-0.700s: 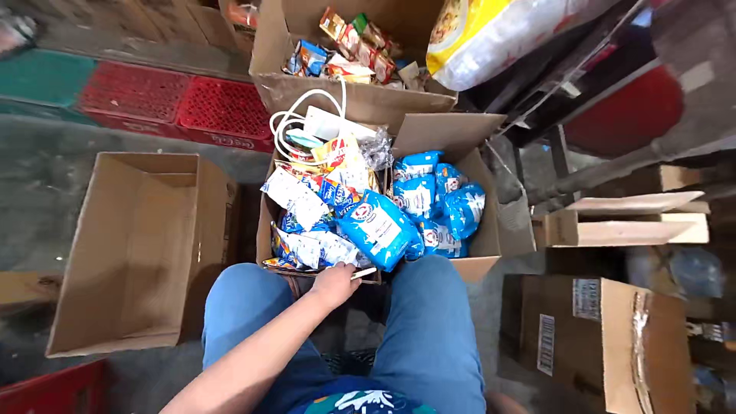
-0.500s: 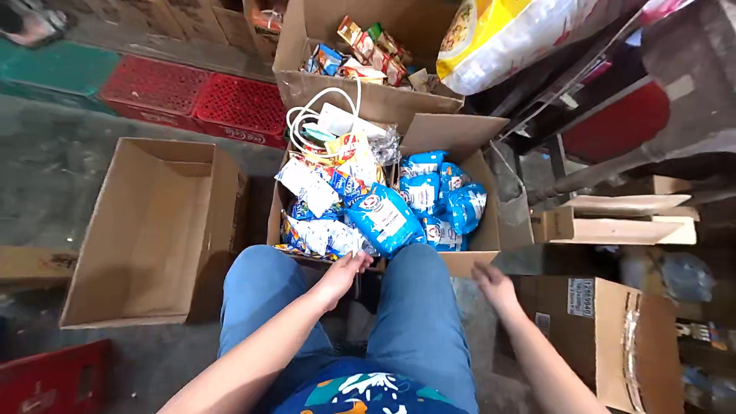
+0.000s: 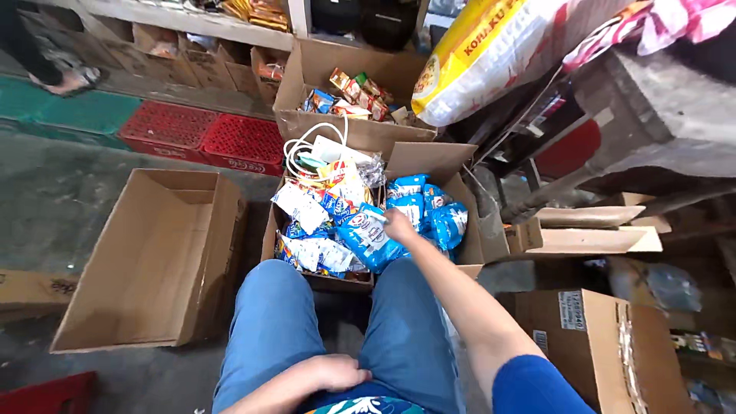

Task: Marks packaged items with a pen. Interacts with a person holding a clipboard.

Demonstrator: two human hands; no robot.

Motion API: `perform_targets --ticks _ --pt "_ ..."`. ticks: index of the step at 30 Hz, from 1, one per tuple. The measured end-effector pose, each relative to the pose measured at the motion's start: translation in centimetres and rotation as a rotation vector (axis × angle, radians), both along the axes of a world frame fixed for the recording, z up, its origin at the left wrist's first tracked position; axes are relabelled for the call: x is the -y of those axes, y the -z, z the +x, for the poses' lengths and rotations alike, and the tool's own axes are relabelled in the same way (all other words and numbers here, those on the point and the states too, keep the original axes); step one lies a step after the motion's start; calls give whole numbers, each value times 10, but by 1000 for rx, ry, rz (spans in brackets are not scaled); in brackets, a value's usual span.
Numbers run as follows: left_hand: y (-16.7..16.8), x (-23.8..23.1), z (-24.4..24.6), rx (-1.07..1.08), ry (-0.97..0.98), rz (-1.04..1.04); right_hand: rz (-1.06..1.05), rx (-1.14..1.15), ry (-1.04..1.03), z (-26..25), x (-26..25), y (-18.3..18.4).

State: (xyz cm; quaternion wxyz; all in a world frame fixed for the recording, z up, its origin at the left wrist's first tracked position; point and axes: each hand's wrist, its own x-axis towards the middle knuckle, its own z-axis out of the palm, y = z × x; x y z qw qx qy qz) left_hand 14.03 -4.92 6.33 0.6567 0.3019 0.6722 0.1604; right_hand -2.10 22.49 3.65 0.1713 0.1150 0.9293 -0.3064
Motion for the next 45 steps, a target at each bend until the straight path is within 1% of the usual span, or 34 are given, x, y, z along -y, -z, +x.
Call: perform_targets --ticks 1,4,5,6,8,10,11,13,15,16,17,18,19,20,21,22,23,24,25,26,28,30,32,33,34,36,37,38,40,42,43,44,45 --pt "3 -5 -4 31 66 -39 23 28 49 -11 -17 19" --pt "14 -13 -12 77 68 -33 -48 194 199 -20 -34 68" --pt "19 -14 -12 80 62 -10 -73 215 248 -20 -32 78" --pt "23 -14 -12 74 48 22 -86 225 272 -20 -29 78" --pt "33 -15 -12 42 21 87 -108 206 234 -18 -19 62" --pt "39 -16 -11 -5 -3 151 -82 126 154 -10 -1 36" --pt "40 -16 -11 -33 -9 184 -52 80 115 -2 15 16" --pt "37 -17 -15 -92 13 228 -9 -10 46 27 53 -37" --pt "27 -11 -17 -177 -5 265 -76 -150 46 71 76 -80" --pt "19 -7 -17 -235 -80 282 -160 -253 87 96 77 -93" --pt "8 -1 -20 -285 -209 281 -279 -352 157 122 75 -102" --pt "-3 5 -25 -305 -389 265 -422 -428 241 146 70 -106" --pt "-15 9 -32 -261 -626 245 -590 -443 326 170 65 -110" --pt "-28 10 -39 -135 -881 235 -749 -399 417 192 61 -113" --pt "-40 8 -46 33 -1098 217 -851 -311 495 212 56 -114" --pt "-48 6 -52 218 -1215 196 -878 -212 545 230 52 -113" --pt "-51 3 -55 334 -1244 167 -868 -129 560 245 48 -108" --pt "-49 -3 -53 379 -1225 142 -850 -76 554 256 44 -104" --pt "-43 -11 -49 363 -1222 125 -827 -51 523 265 39 -103" --pt "-38 -22 -47 347 -1234 123 -774 -36 459 270 33 -106" --pt "-37 -47 -51 327 -1302 128 -558 -57 259 272 19 -120" --pt "-38 -65 -58 308 -1355 185 -279 -203 126 271 15 -136" --pt "-45 -71 -56 210 -1366 329 -17 -493 138 265 19 -147" --pt "-53 -71 -50 144 -1339 413 63 -615 127 262 21 -147" --pt "-61 -69 -42 73 -1309 503 91 -681 81 262 25 -146" --pt "-73 -66 -25 -35 -1303 670 184 -718 -45 264 39 -139" --pt "-77 -66 -20 -51 -1328 707 290 -723 -90 265 45 -134" --pt "-79 -68 -17 -45 -1369 701 383 -712 -113 267 47 -129" --pt "-83 -73 -15 27 -1452 579 429 -656 -108 266 42 -120" --pt "-83 -82 -22 115 -1486 385 361 -579 -78 260 32 -109" --pt "-79 -86 -29 139 -1465 319 323 -541 -62 256 27 -102" --pt "-73 -90 -36 124 -1417 296 287 -497 -43 253 22 -97" --pt "-65 -92 -42 81 -1345 320 251 -454 -19 250 17 -92"
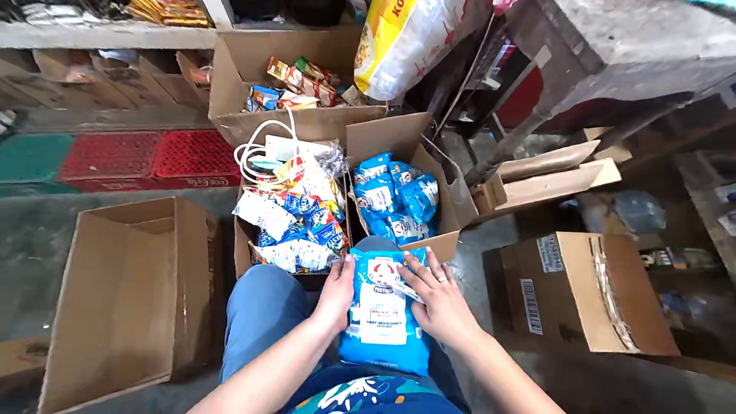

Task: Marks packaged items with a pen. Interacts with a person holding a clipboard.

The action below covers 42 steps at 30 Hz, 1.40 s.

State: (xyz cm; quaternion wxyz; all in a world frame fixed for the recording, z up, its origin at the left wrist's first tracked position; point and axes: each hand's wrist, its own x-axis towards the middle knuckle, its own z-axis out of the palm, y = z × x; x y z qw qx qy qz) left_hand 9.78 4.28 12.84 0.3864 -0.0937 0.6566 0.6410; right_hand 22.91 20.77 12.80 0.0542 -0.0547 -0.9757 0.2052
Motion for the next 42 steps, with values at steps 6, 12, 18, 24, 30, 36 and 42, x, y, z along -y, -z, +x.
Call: perform_targets --ticks 6,12,18,24,30,36,42 --pt "21 4 -13 -513 381 -169 -199 88 65 8 -25 17" --pt "19 10 17 -323 258 -7 -733 -469 150 15 -6 -15" --pt "-7 13 34 -152 178 24 -1345 -462 378 -1 1 -32" --pt "-21 27 27 -1081 577 -160 -1138 -432 210 -5 20 -38" --pt "-45 28 40 -1326 768 -92 -1183 -334 115 -13 38 -58" --pt "-22 88 19 -1052 916 -69 -1051 -640 442 27 -67 -115" --pt "0 104 -5 -863 603 95 -988 -709 399 39 -98 -101"
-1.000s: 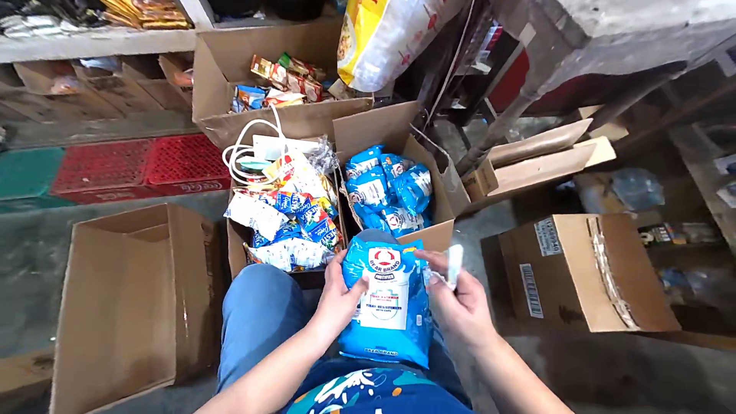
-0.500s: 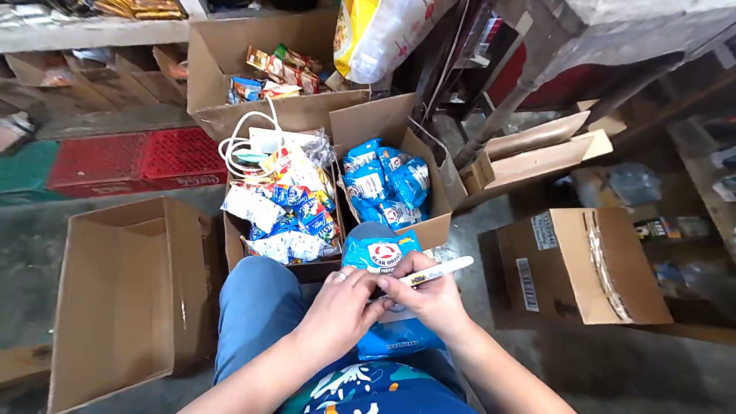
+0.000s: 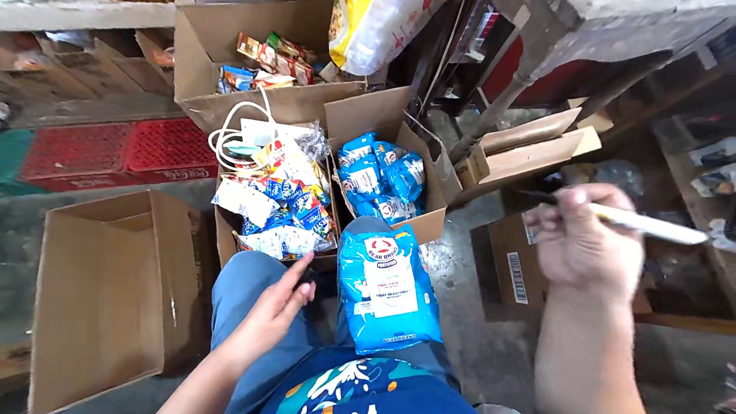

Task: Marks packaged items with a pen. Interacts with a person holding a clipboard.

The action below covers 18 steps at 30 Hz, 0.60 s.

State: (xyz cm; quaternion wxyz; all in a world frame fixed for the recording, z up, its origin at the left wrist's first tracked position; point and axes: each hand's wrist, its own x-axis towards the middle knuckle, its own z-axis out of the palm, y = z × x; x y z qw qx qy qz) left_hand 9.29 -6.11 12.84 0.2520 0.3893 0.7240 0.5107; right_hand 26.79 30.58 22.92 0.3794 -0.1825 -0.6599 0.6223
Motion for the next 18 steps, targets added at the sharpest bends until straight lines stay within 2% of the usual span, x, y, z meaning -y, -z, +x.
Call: perform_targets --ticks 3,5,10,14,18 --pt "-3 -27 -9 332 -233 29 -259 -10 -129 -28 32 16" --pt "1 -48 -16 429 -318 -57 -452 13 -159 -50 64 22" --pt "5 -94 -30 138 -177 -452 -941 155 -176 -93 135 36" --pt "8 -108 -36 84 -154 -552 -936 151 -174 -90 151 67" --pt "25 -111 -32 197 -268 -413 -949 34 -176 -79 145 88"
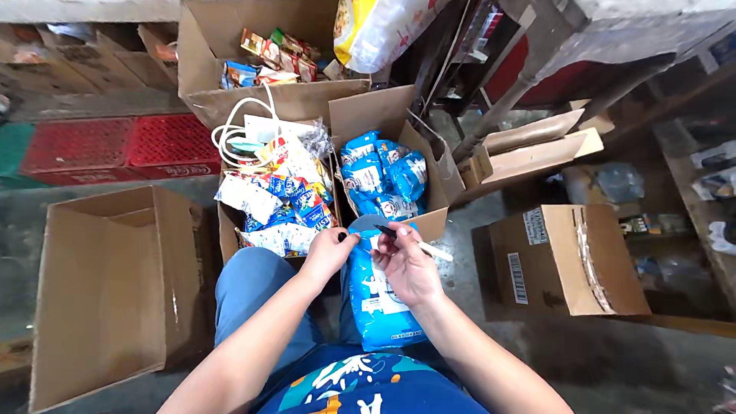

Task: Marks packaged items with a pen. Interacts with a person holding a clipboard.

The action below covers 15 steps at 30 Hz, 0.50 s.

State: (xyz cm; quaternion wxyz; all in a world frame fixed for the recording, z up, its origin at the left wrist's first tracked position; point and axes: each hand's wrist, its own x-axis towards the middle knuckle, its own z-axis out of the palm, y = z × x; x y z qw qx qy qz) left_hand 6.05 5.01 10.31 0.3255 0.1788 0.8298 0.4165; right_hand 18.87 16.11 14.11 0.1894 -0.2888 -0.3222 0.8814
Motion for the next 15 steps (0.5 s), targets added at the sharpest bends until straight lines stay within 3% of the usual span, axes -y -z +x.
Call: perform_targets --ticks 3,8,12,15 --pt "0 5 9 -37 -30 46 118 -7 -17 5 -3 -3" --pt "-30 25 30 -106 139 -142 582 56 -43 8 -22 -15" --pt "-38 22 28 -88 244 -317 738 137 -157 3 -18 -10" --pt "-36 20 24 -68 253 -279 829 167 -122 2 -16 -1"
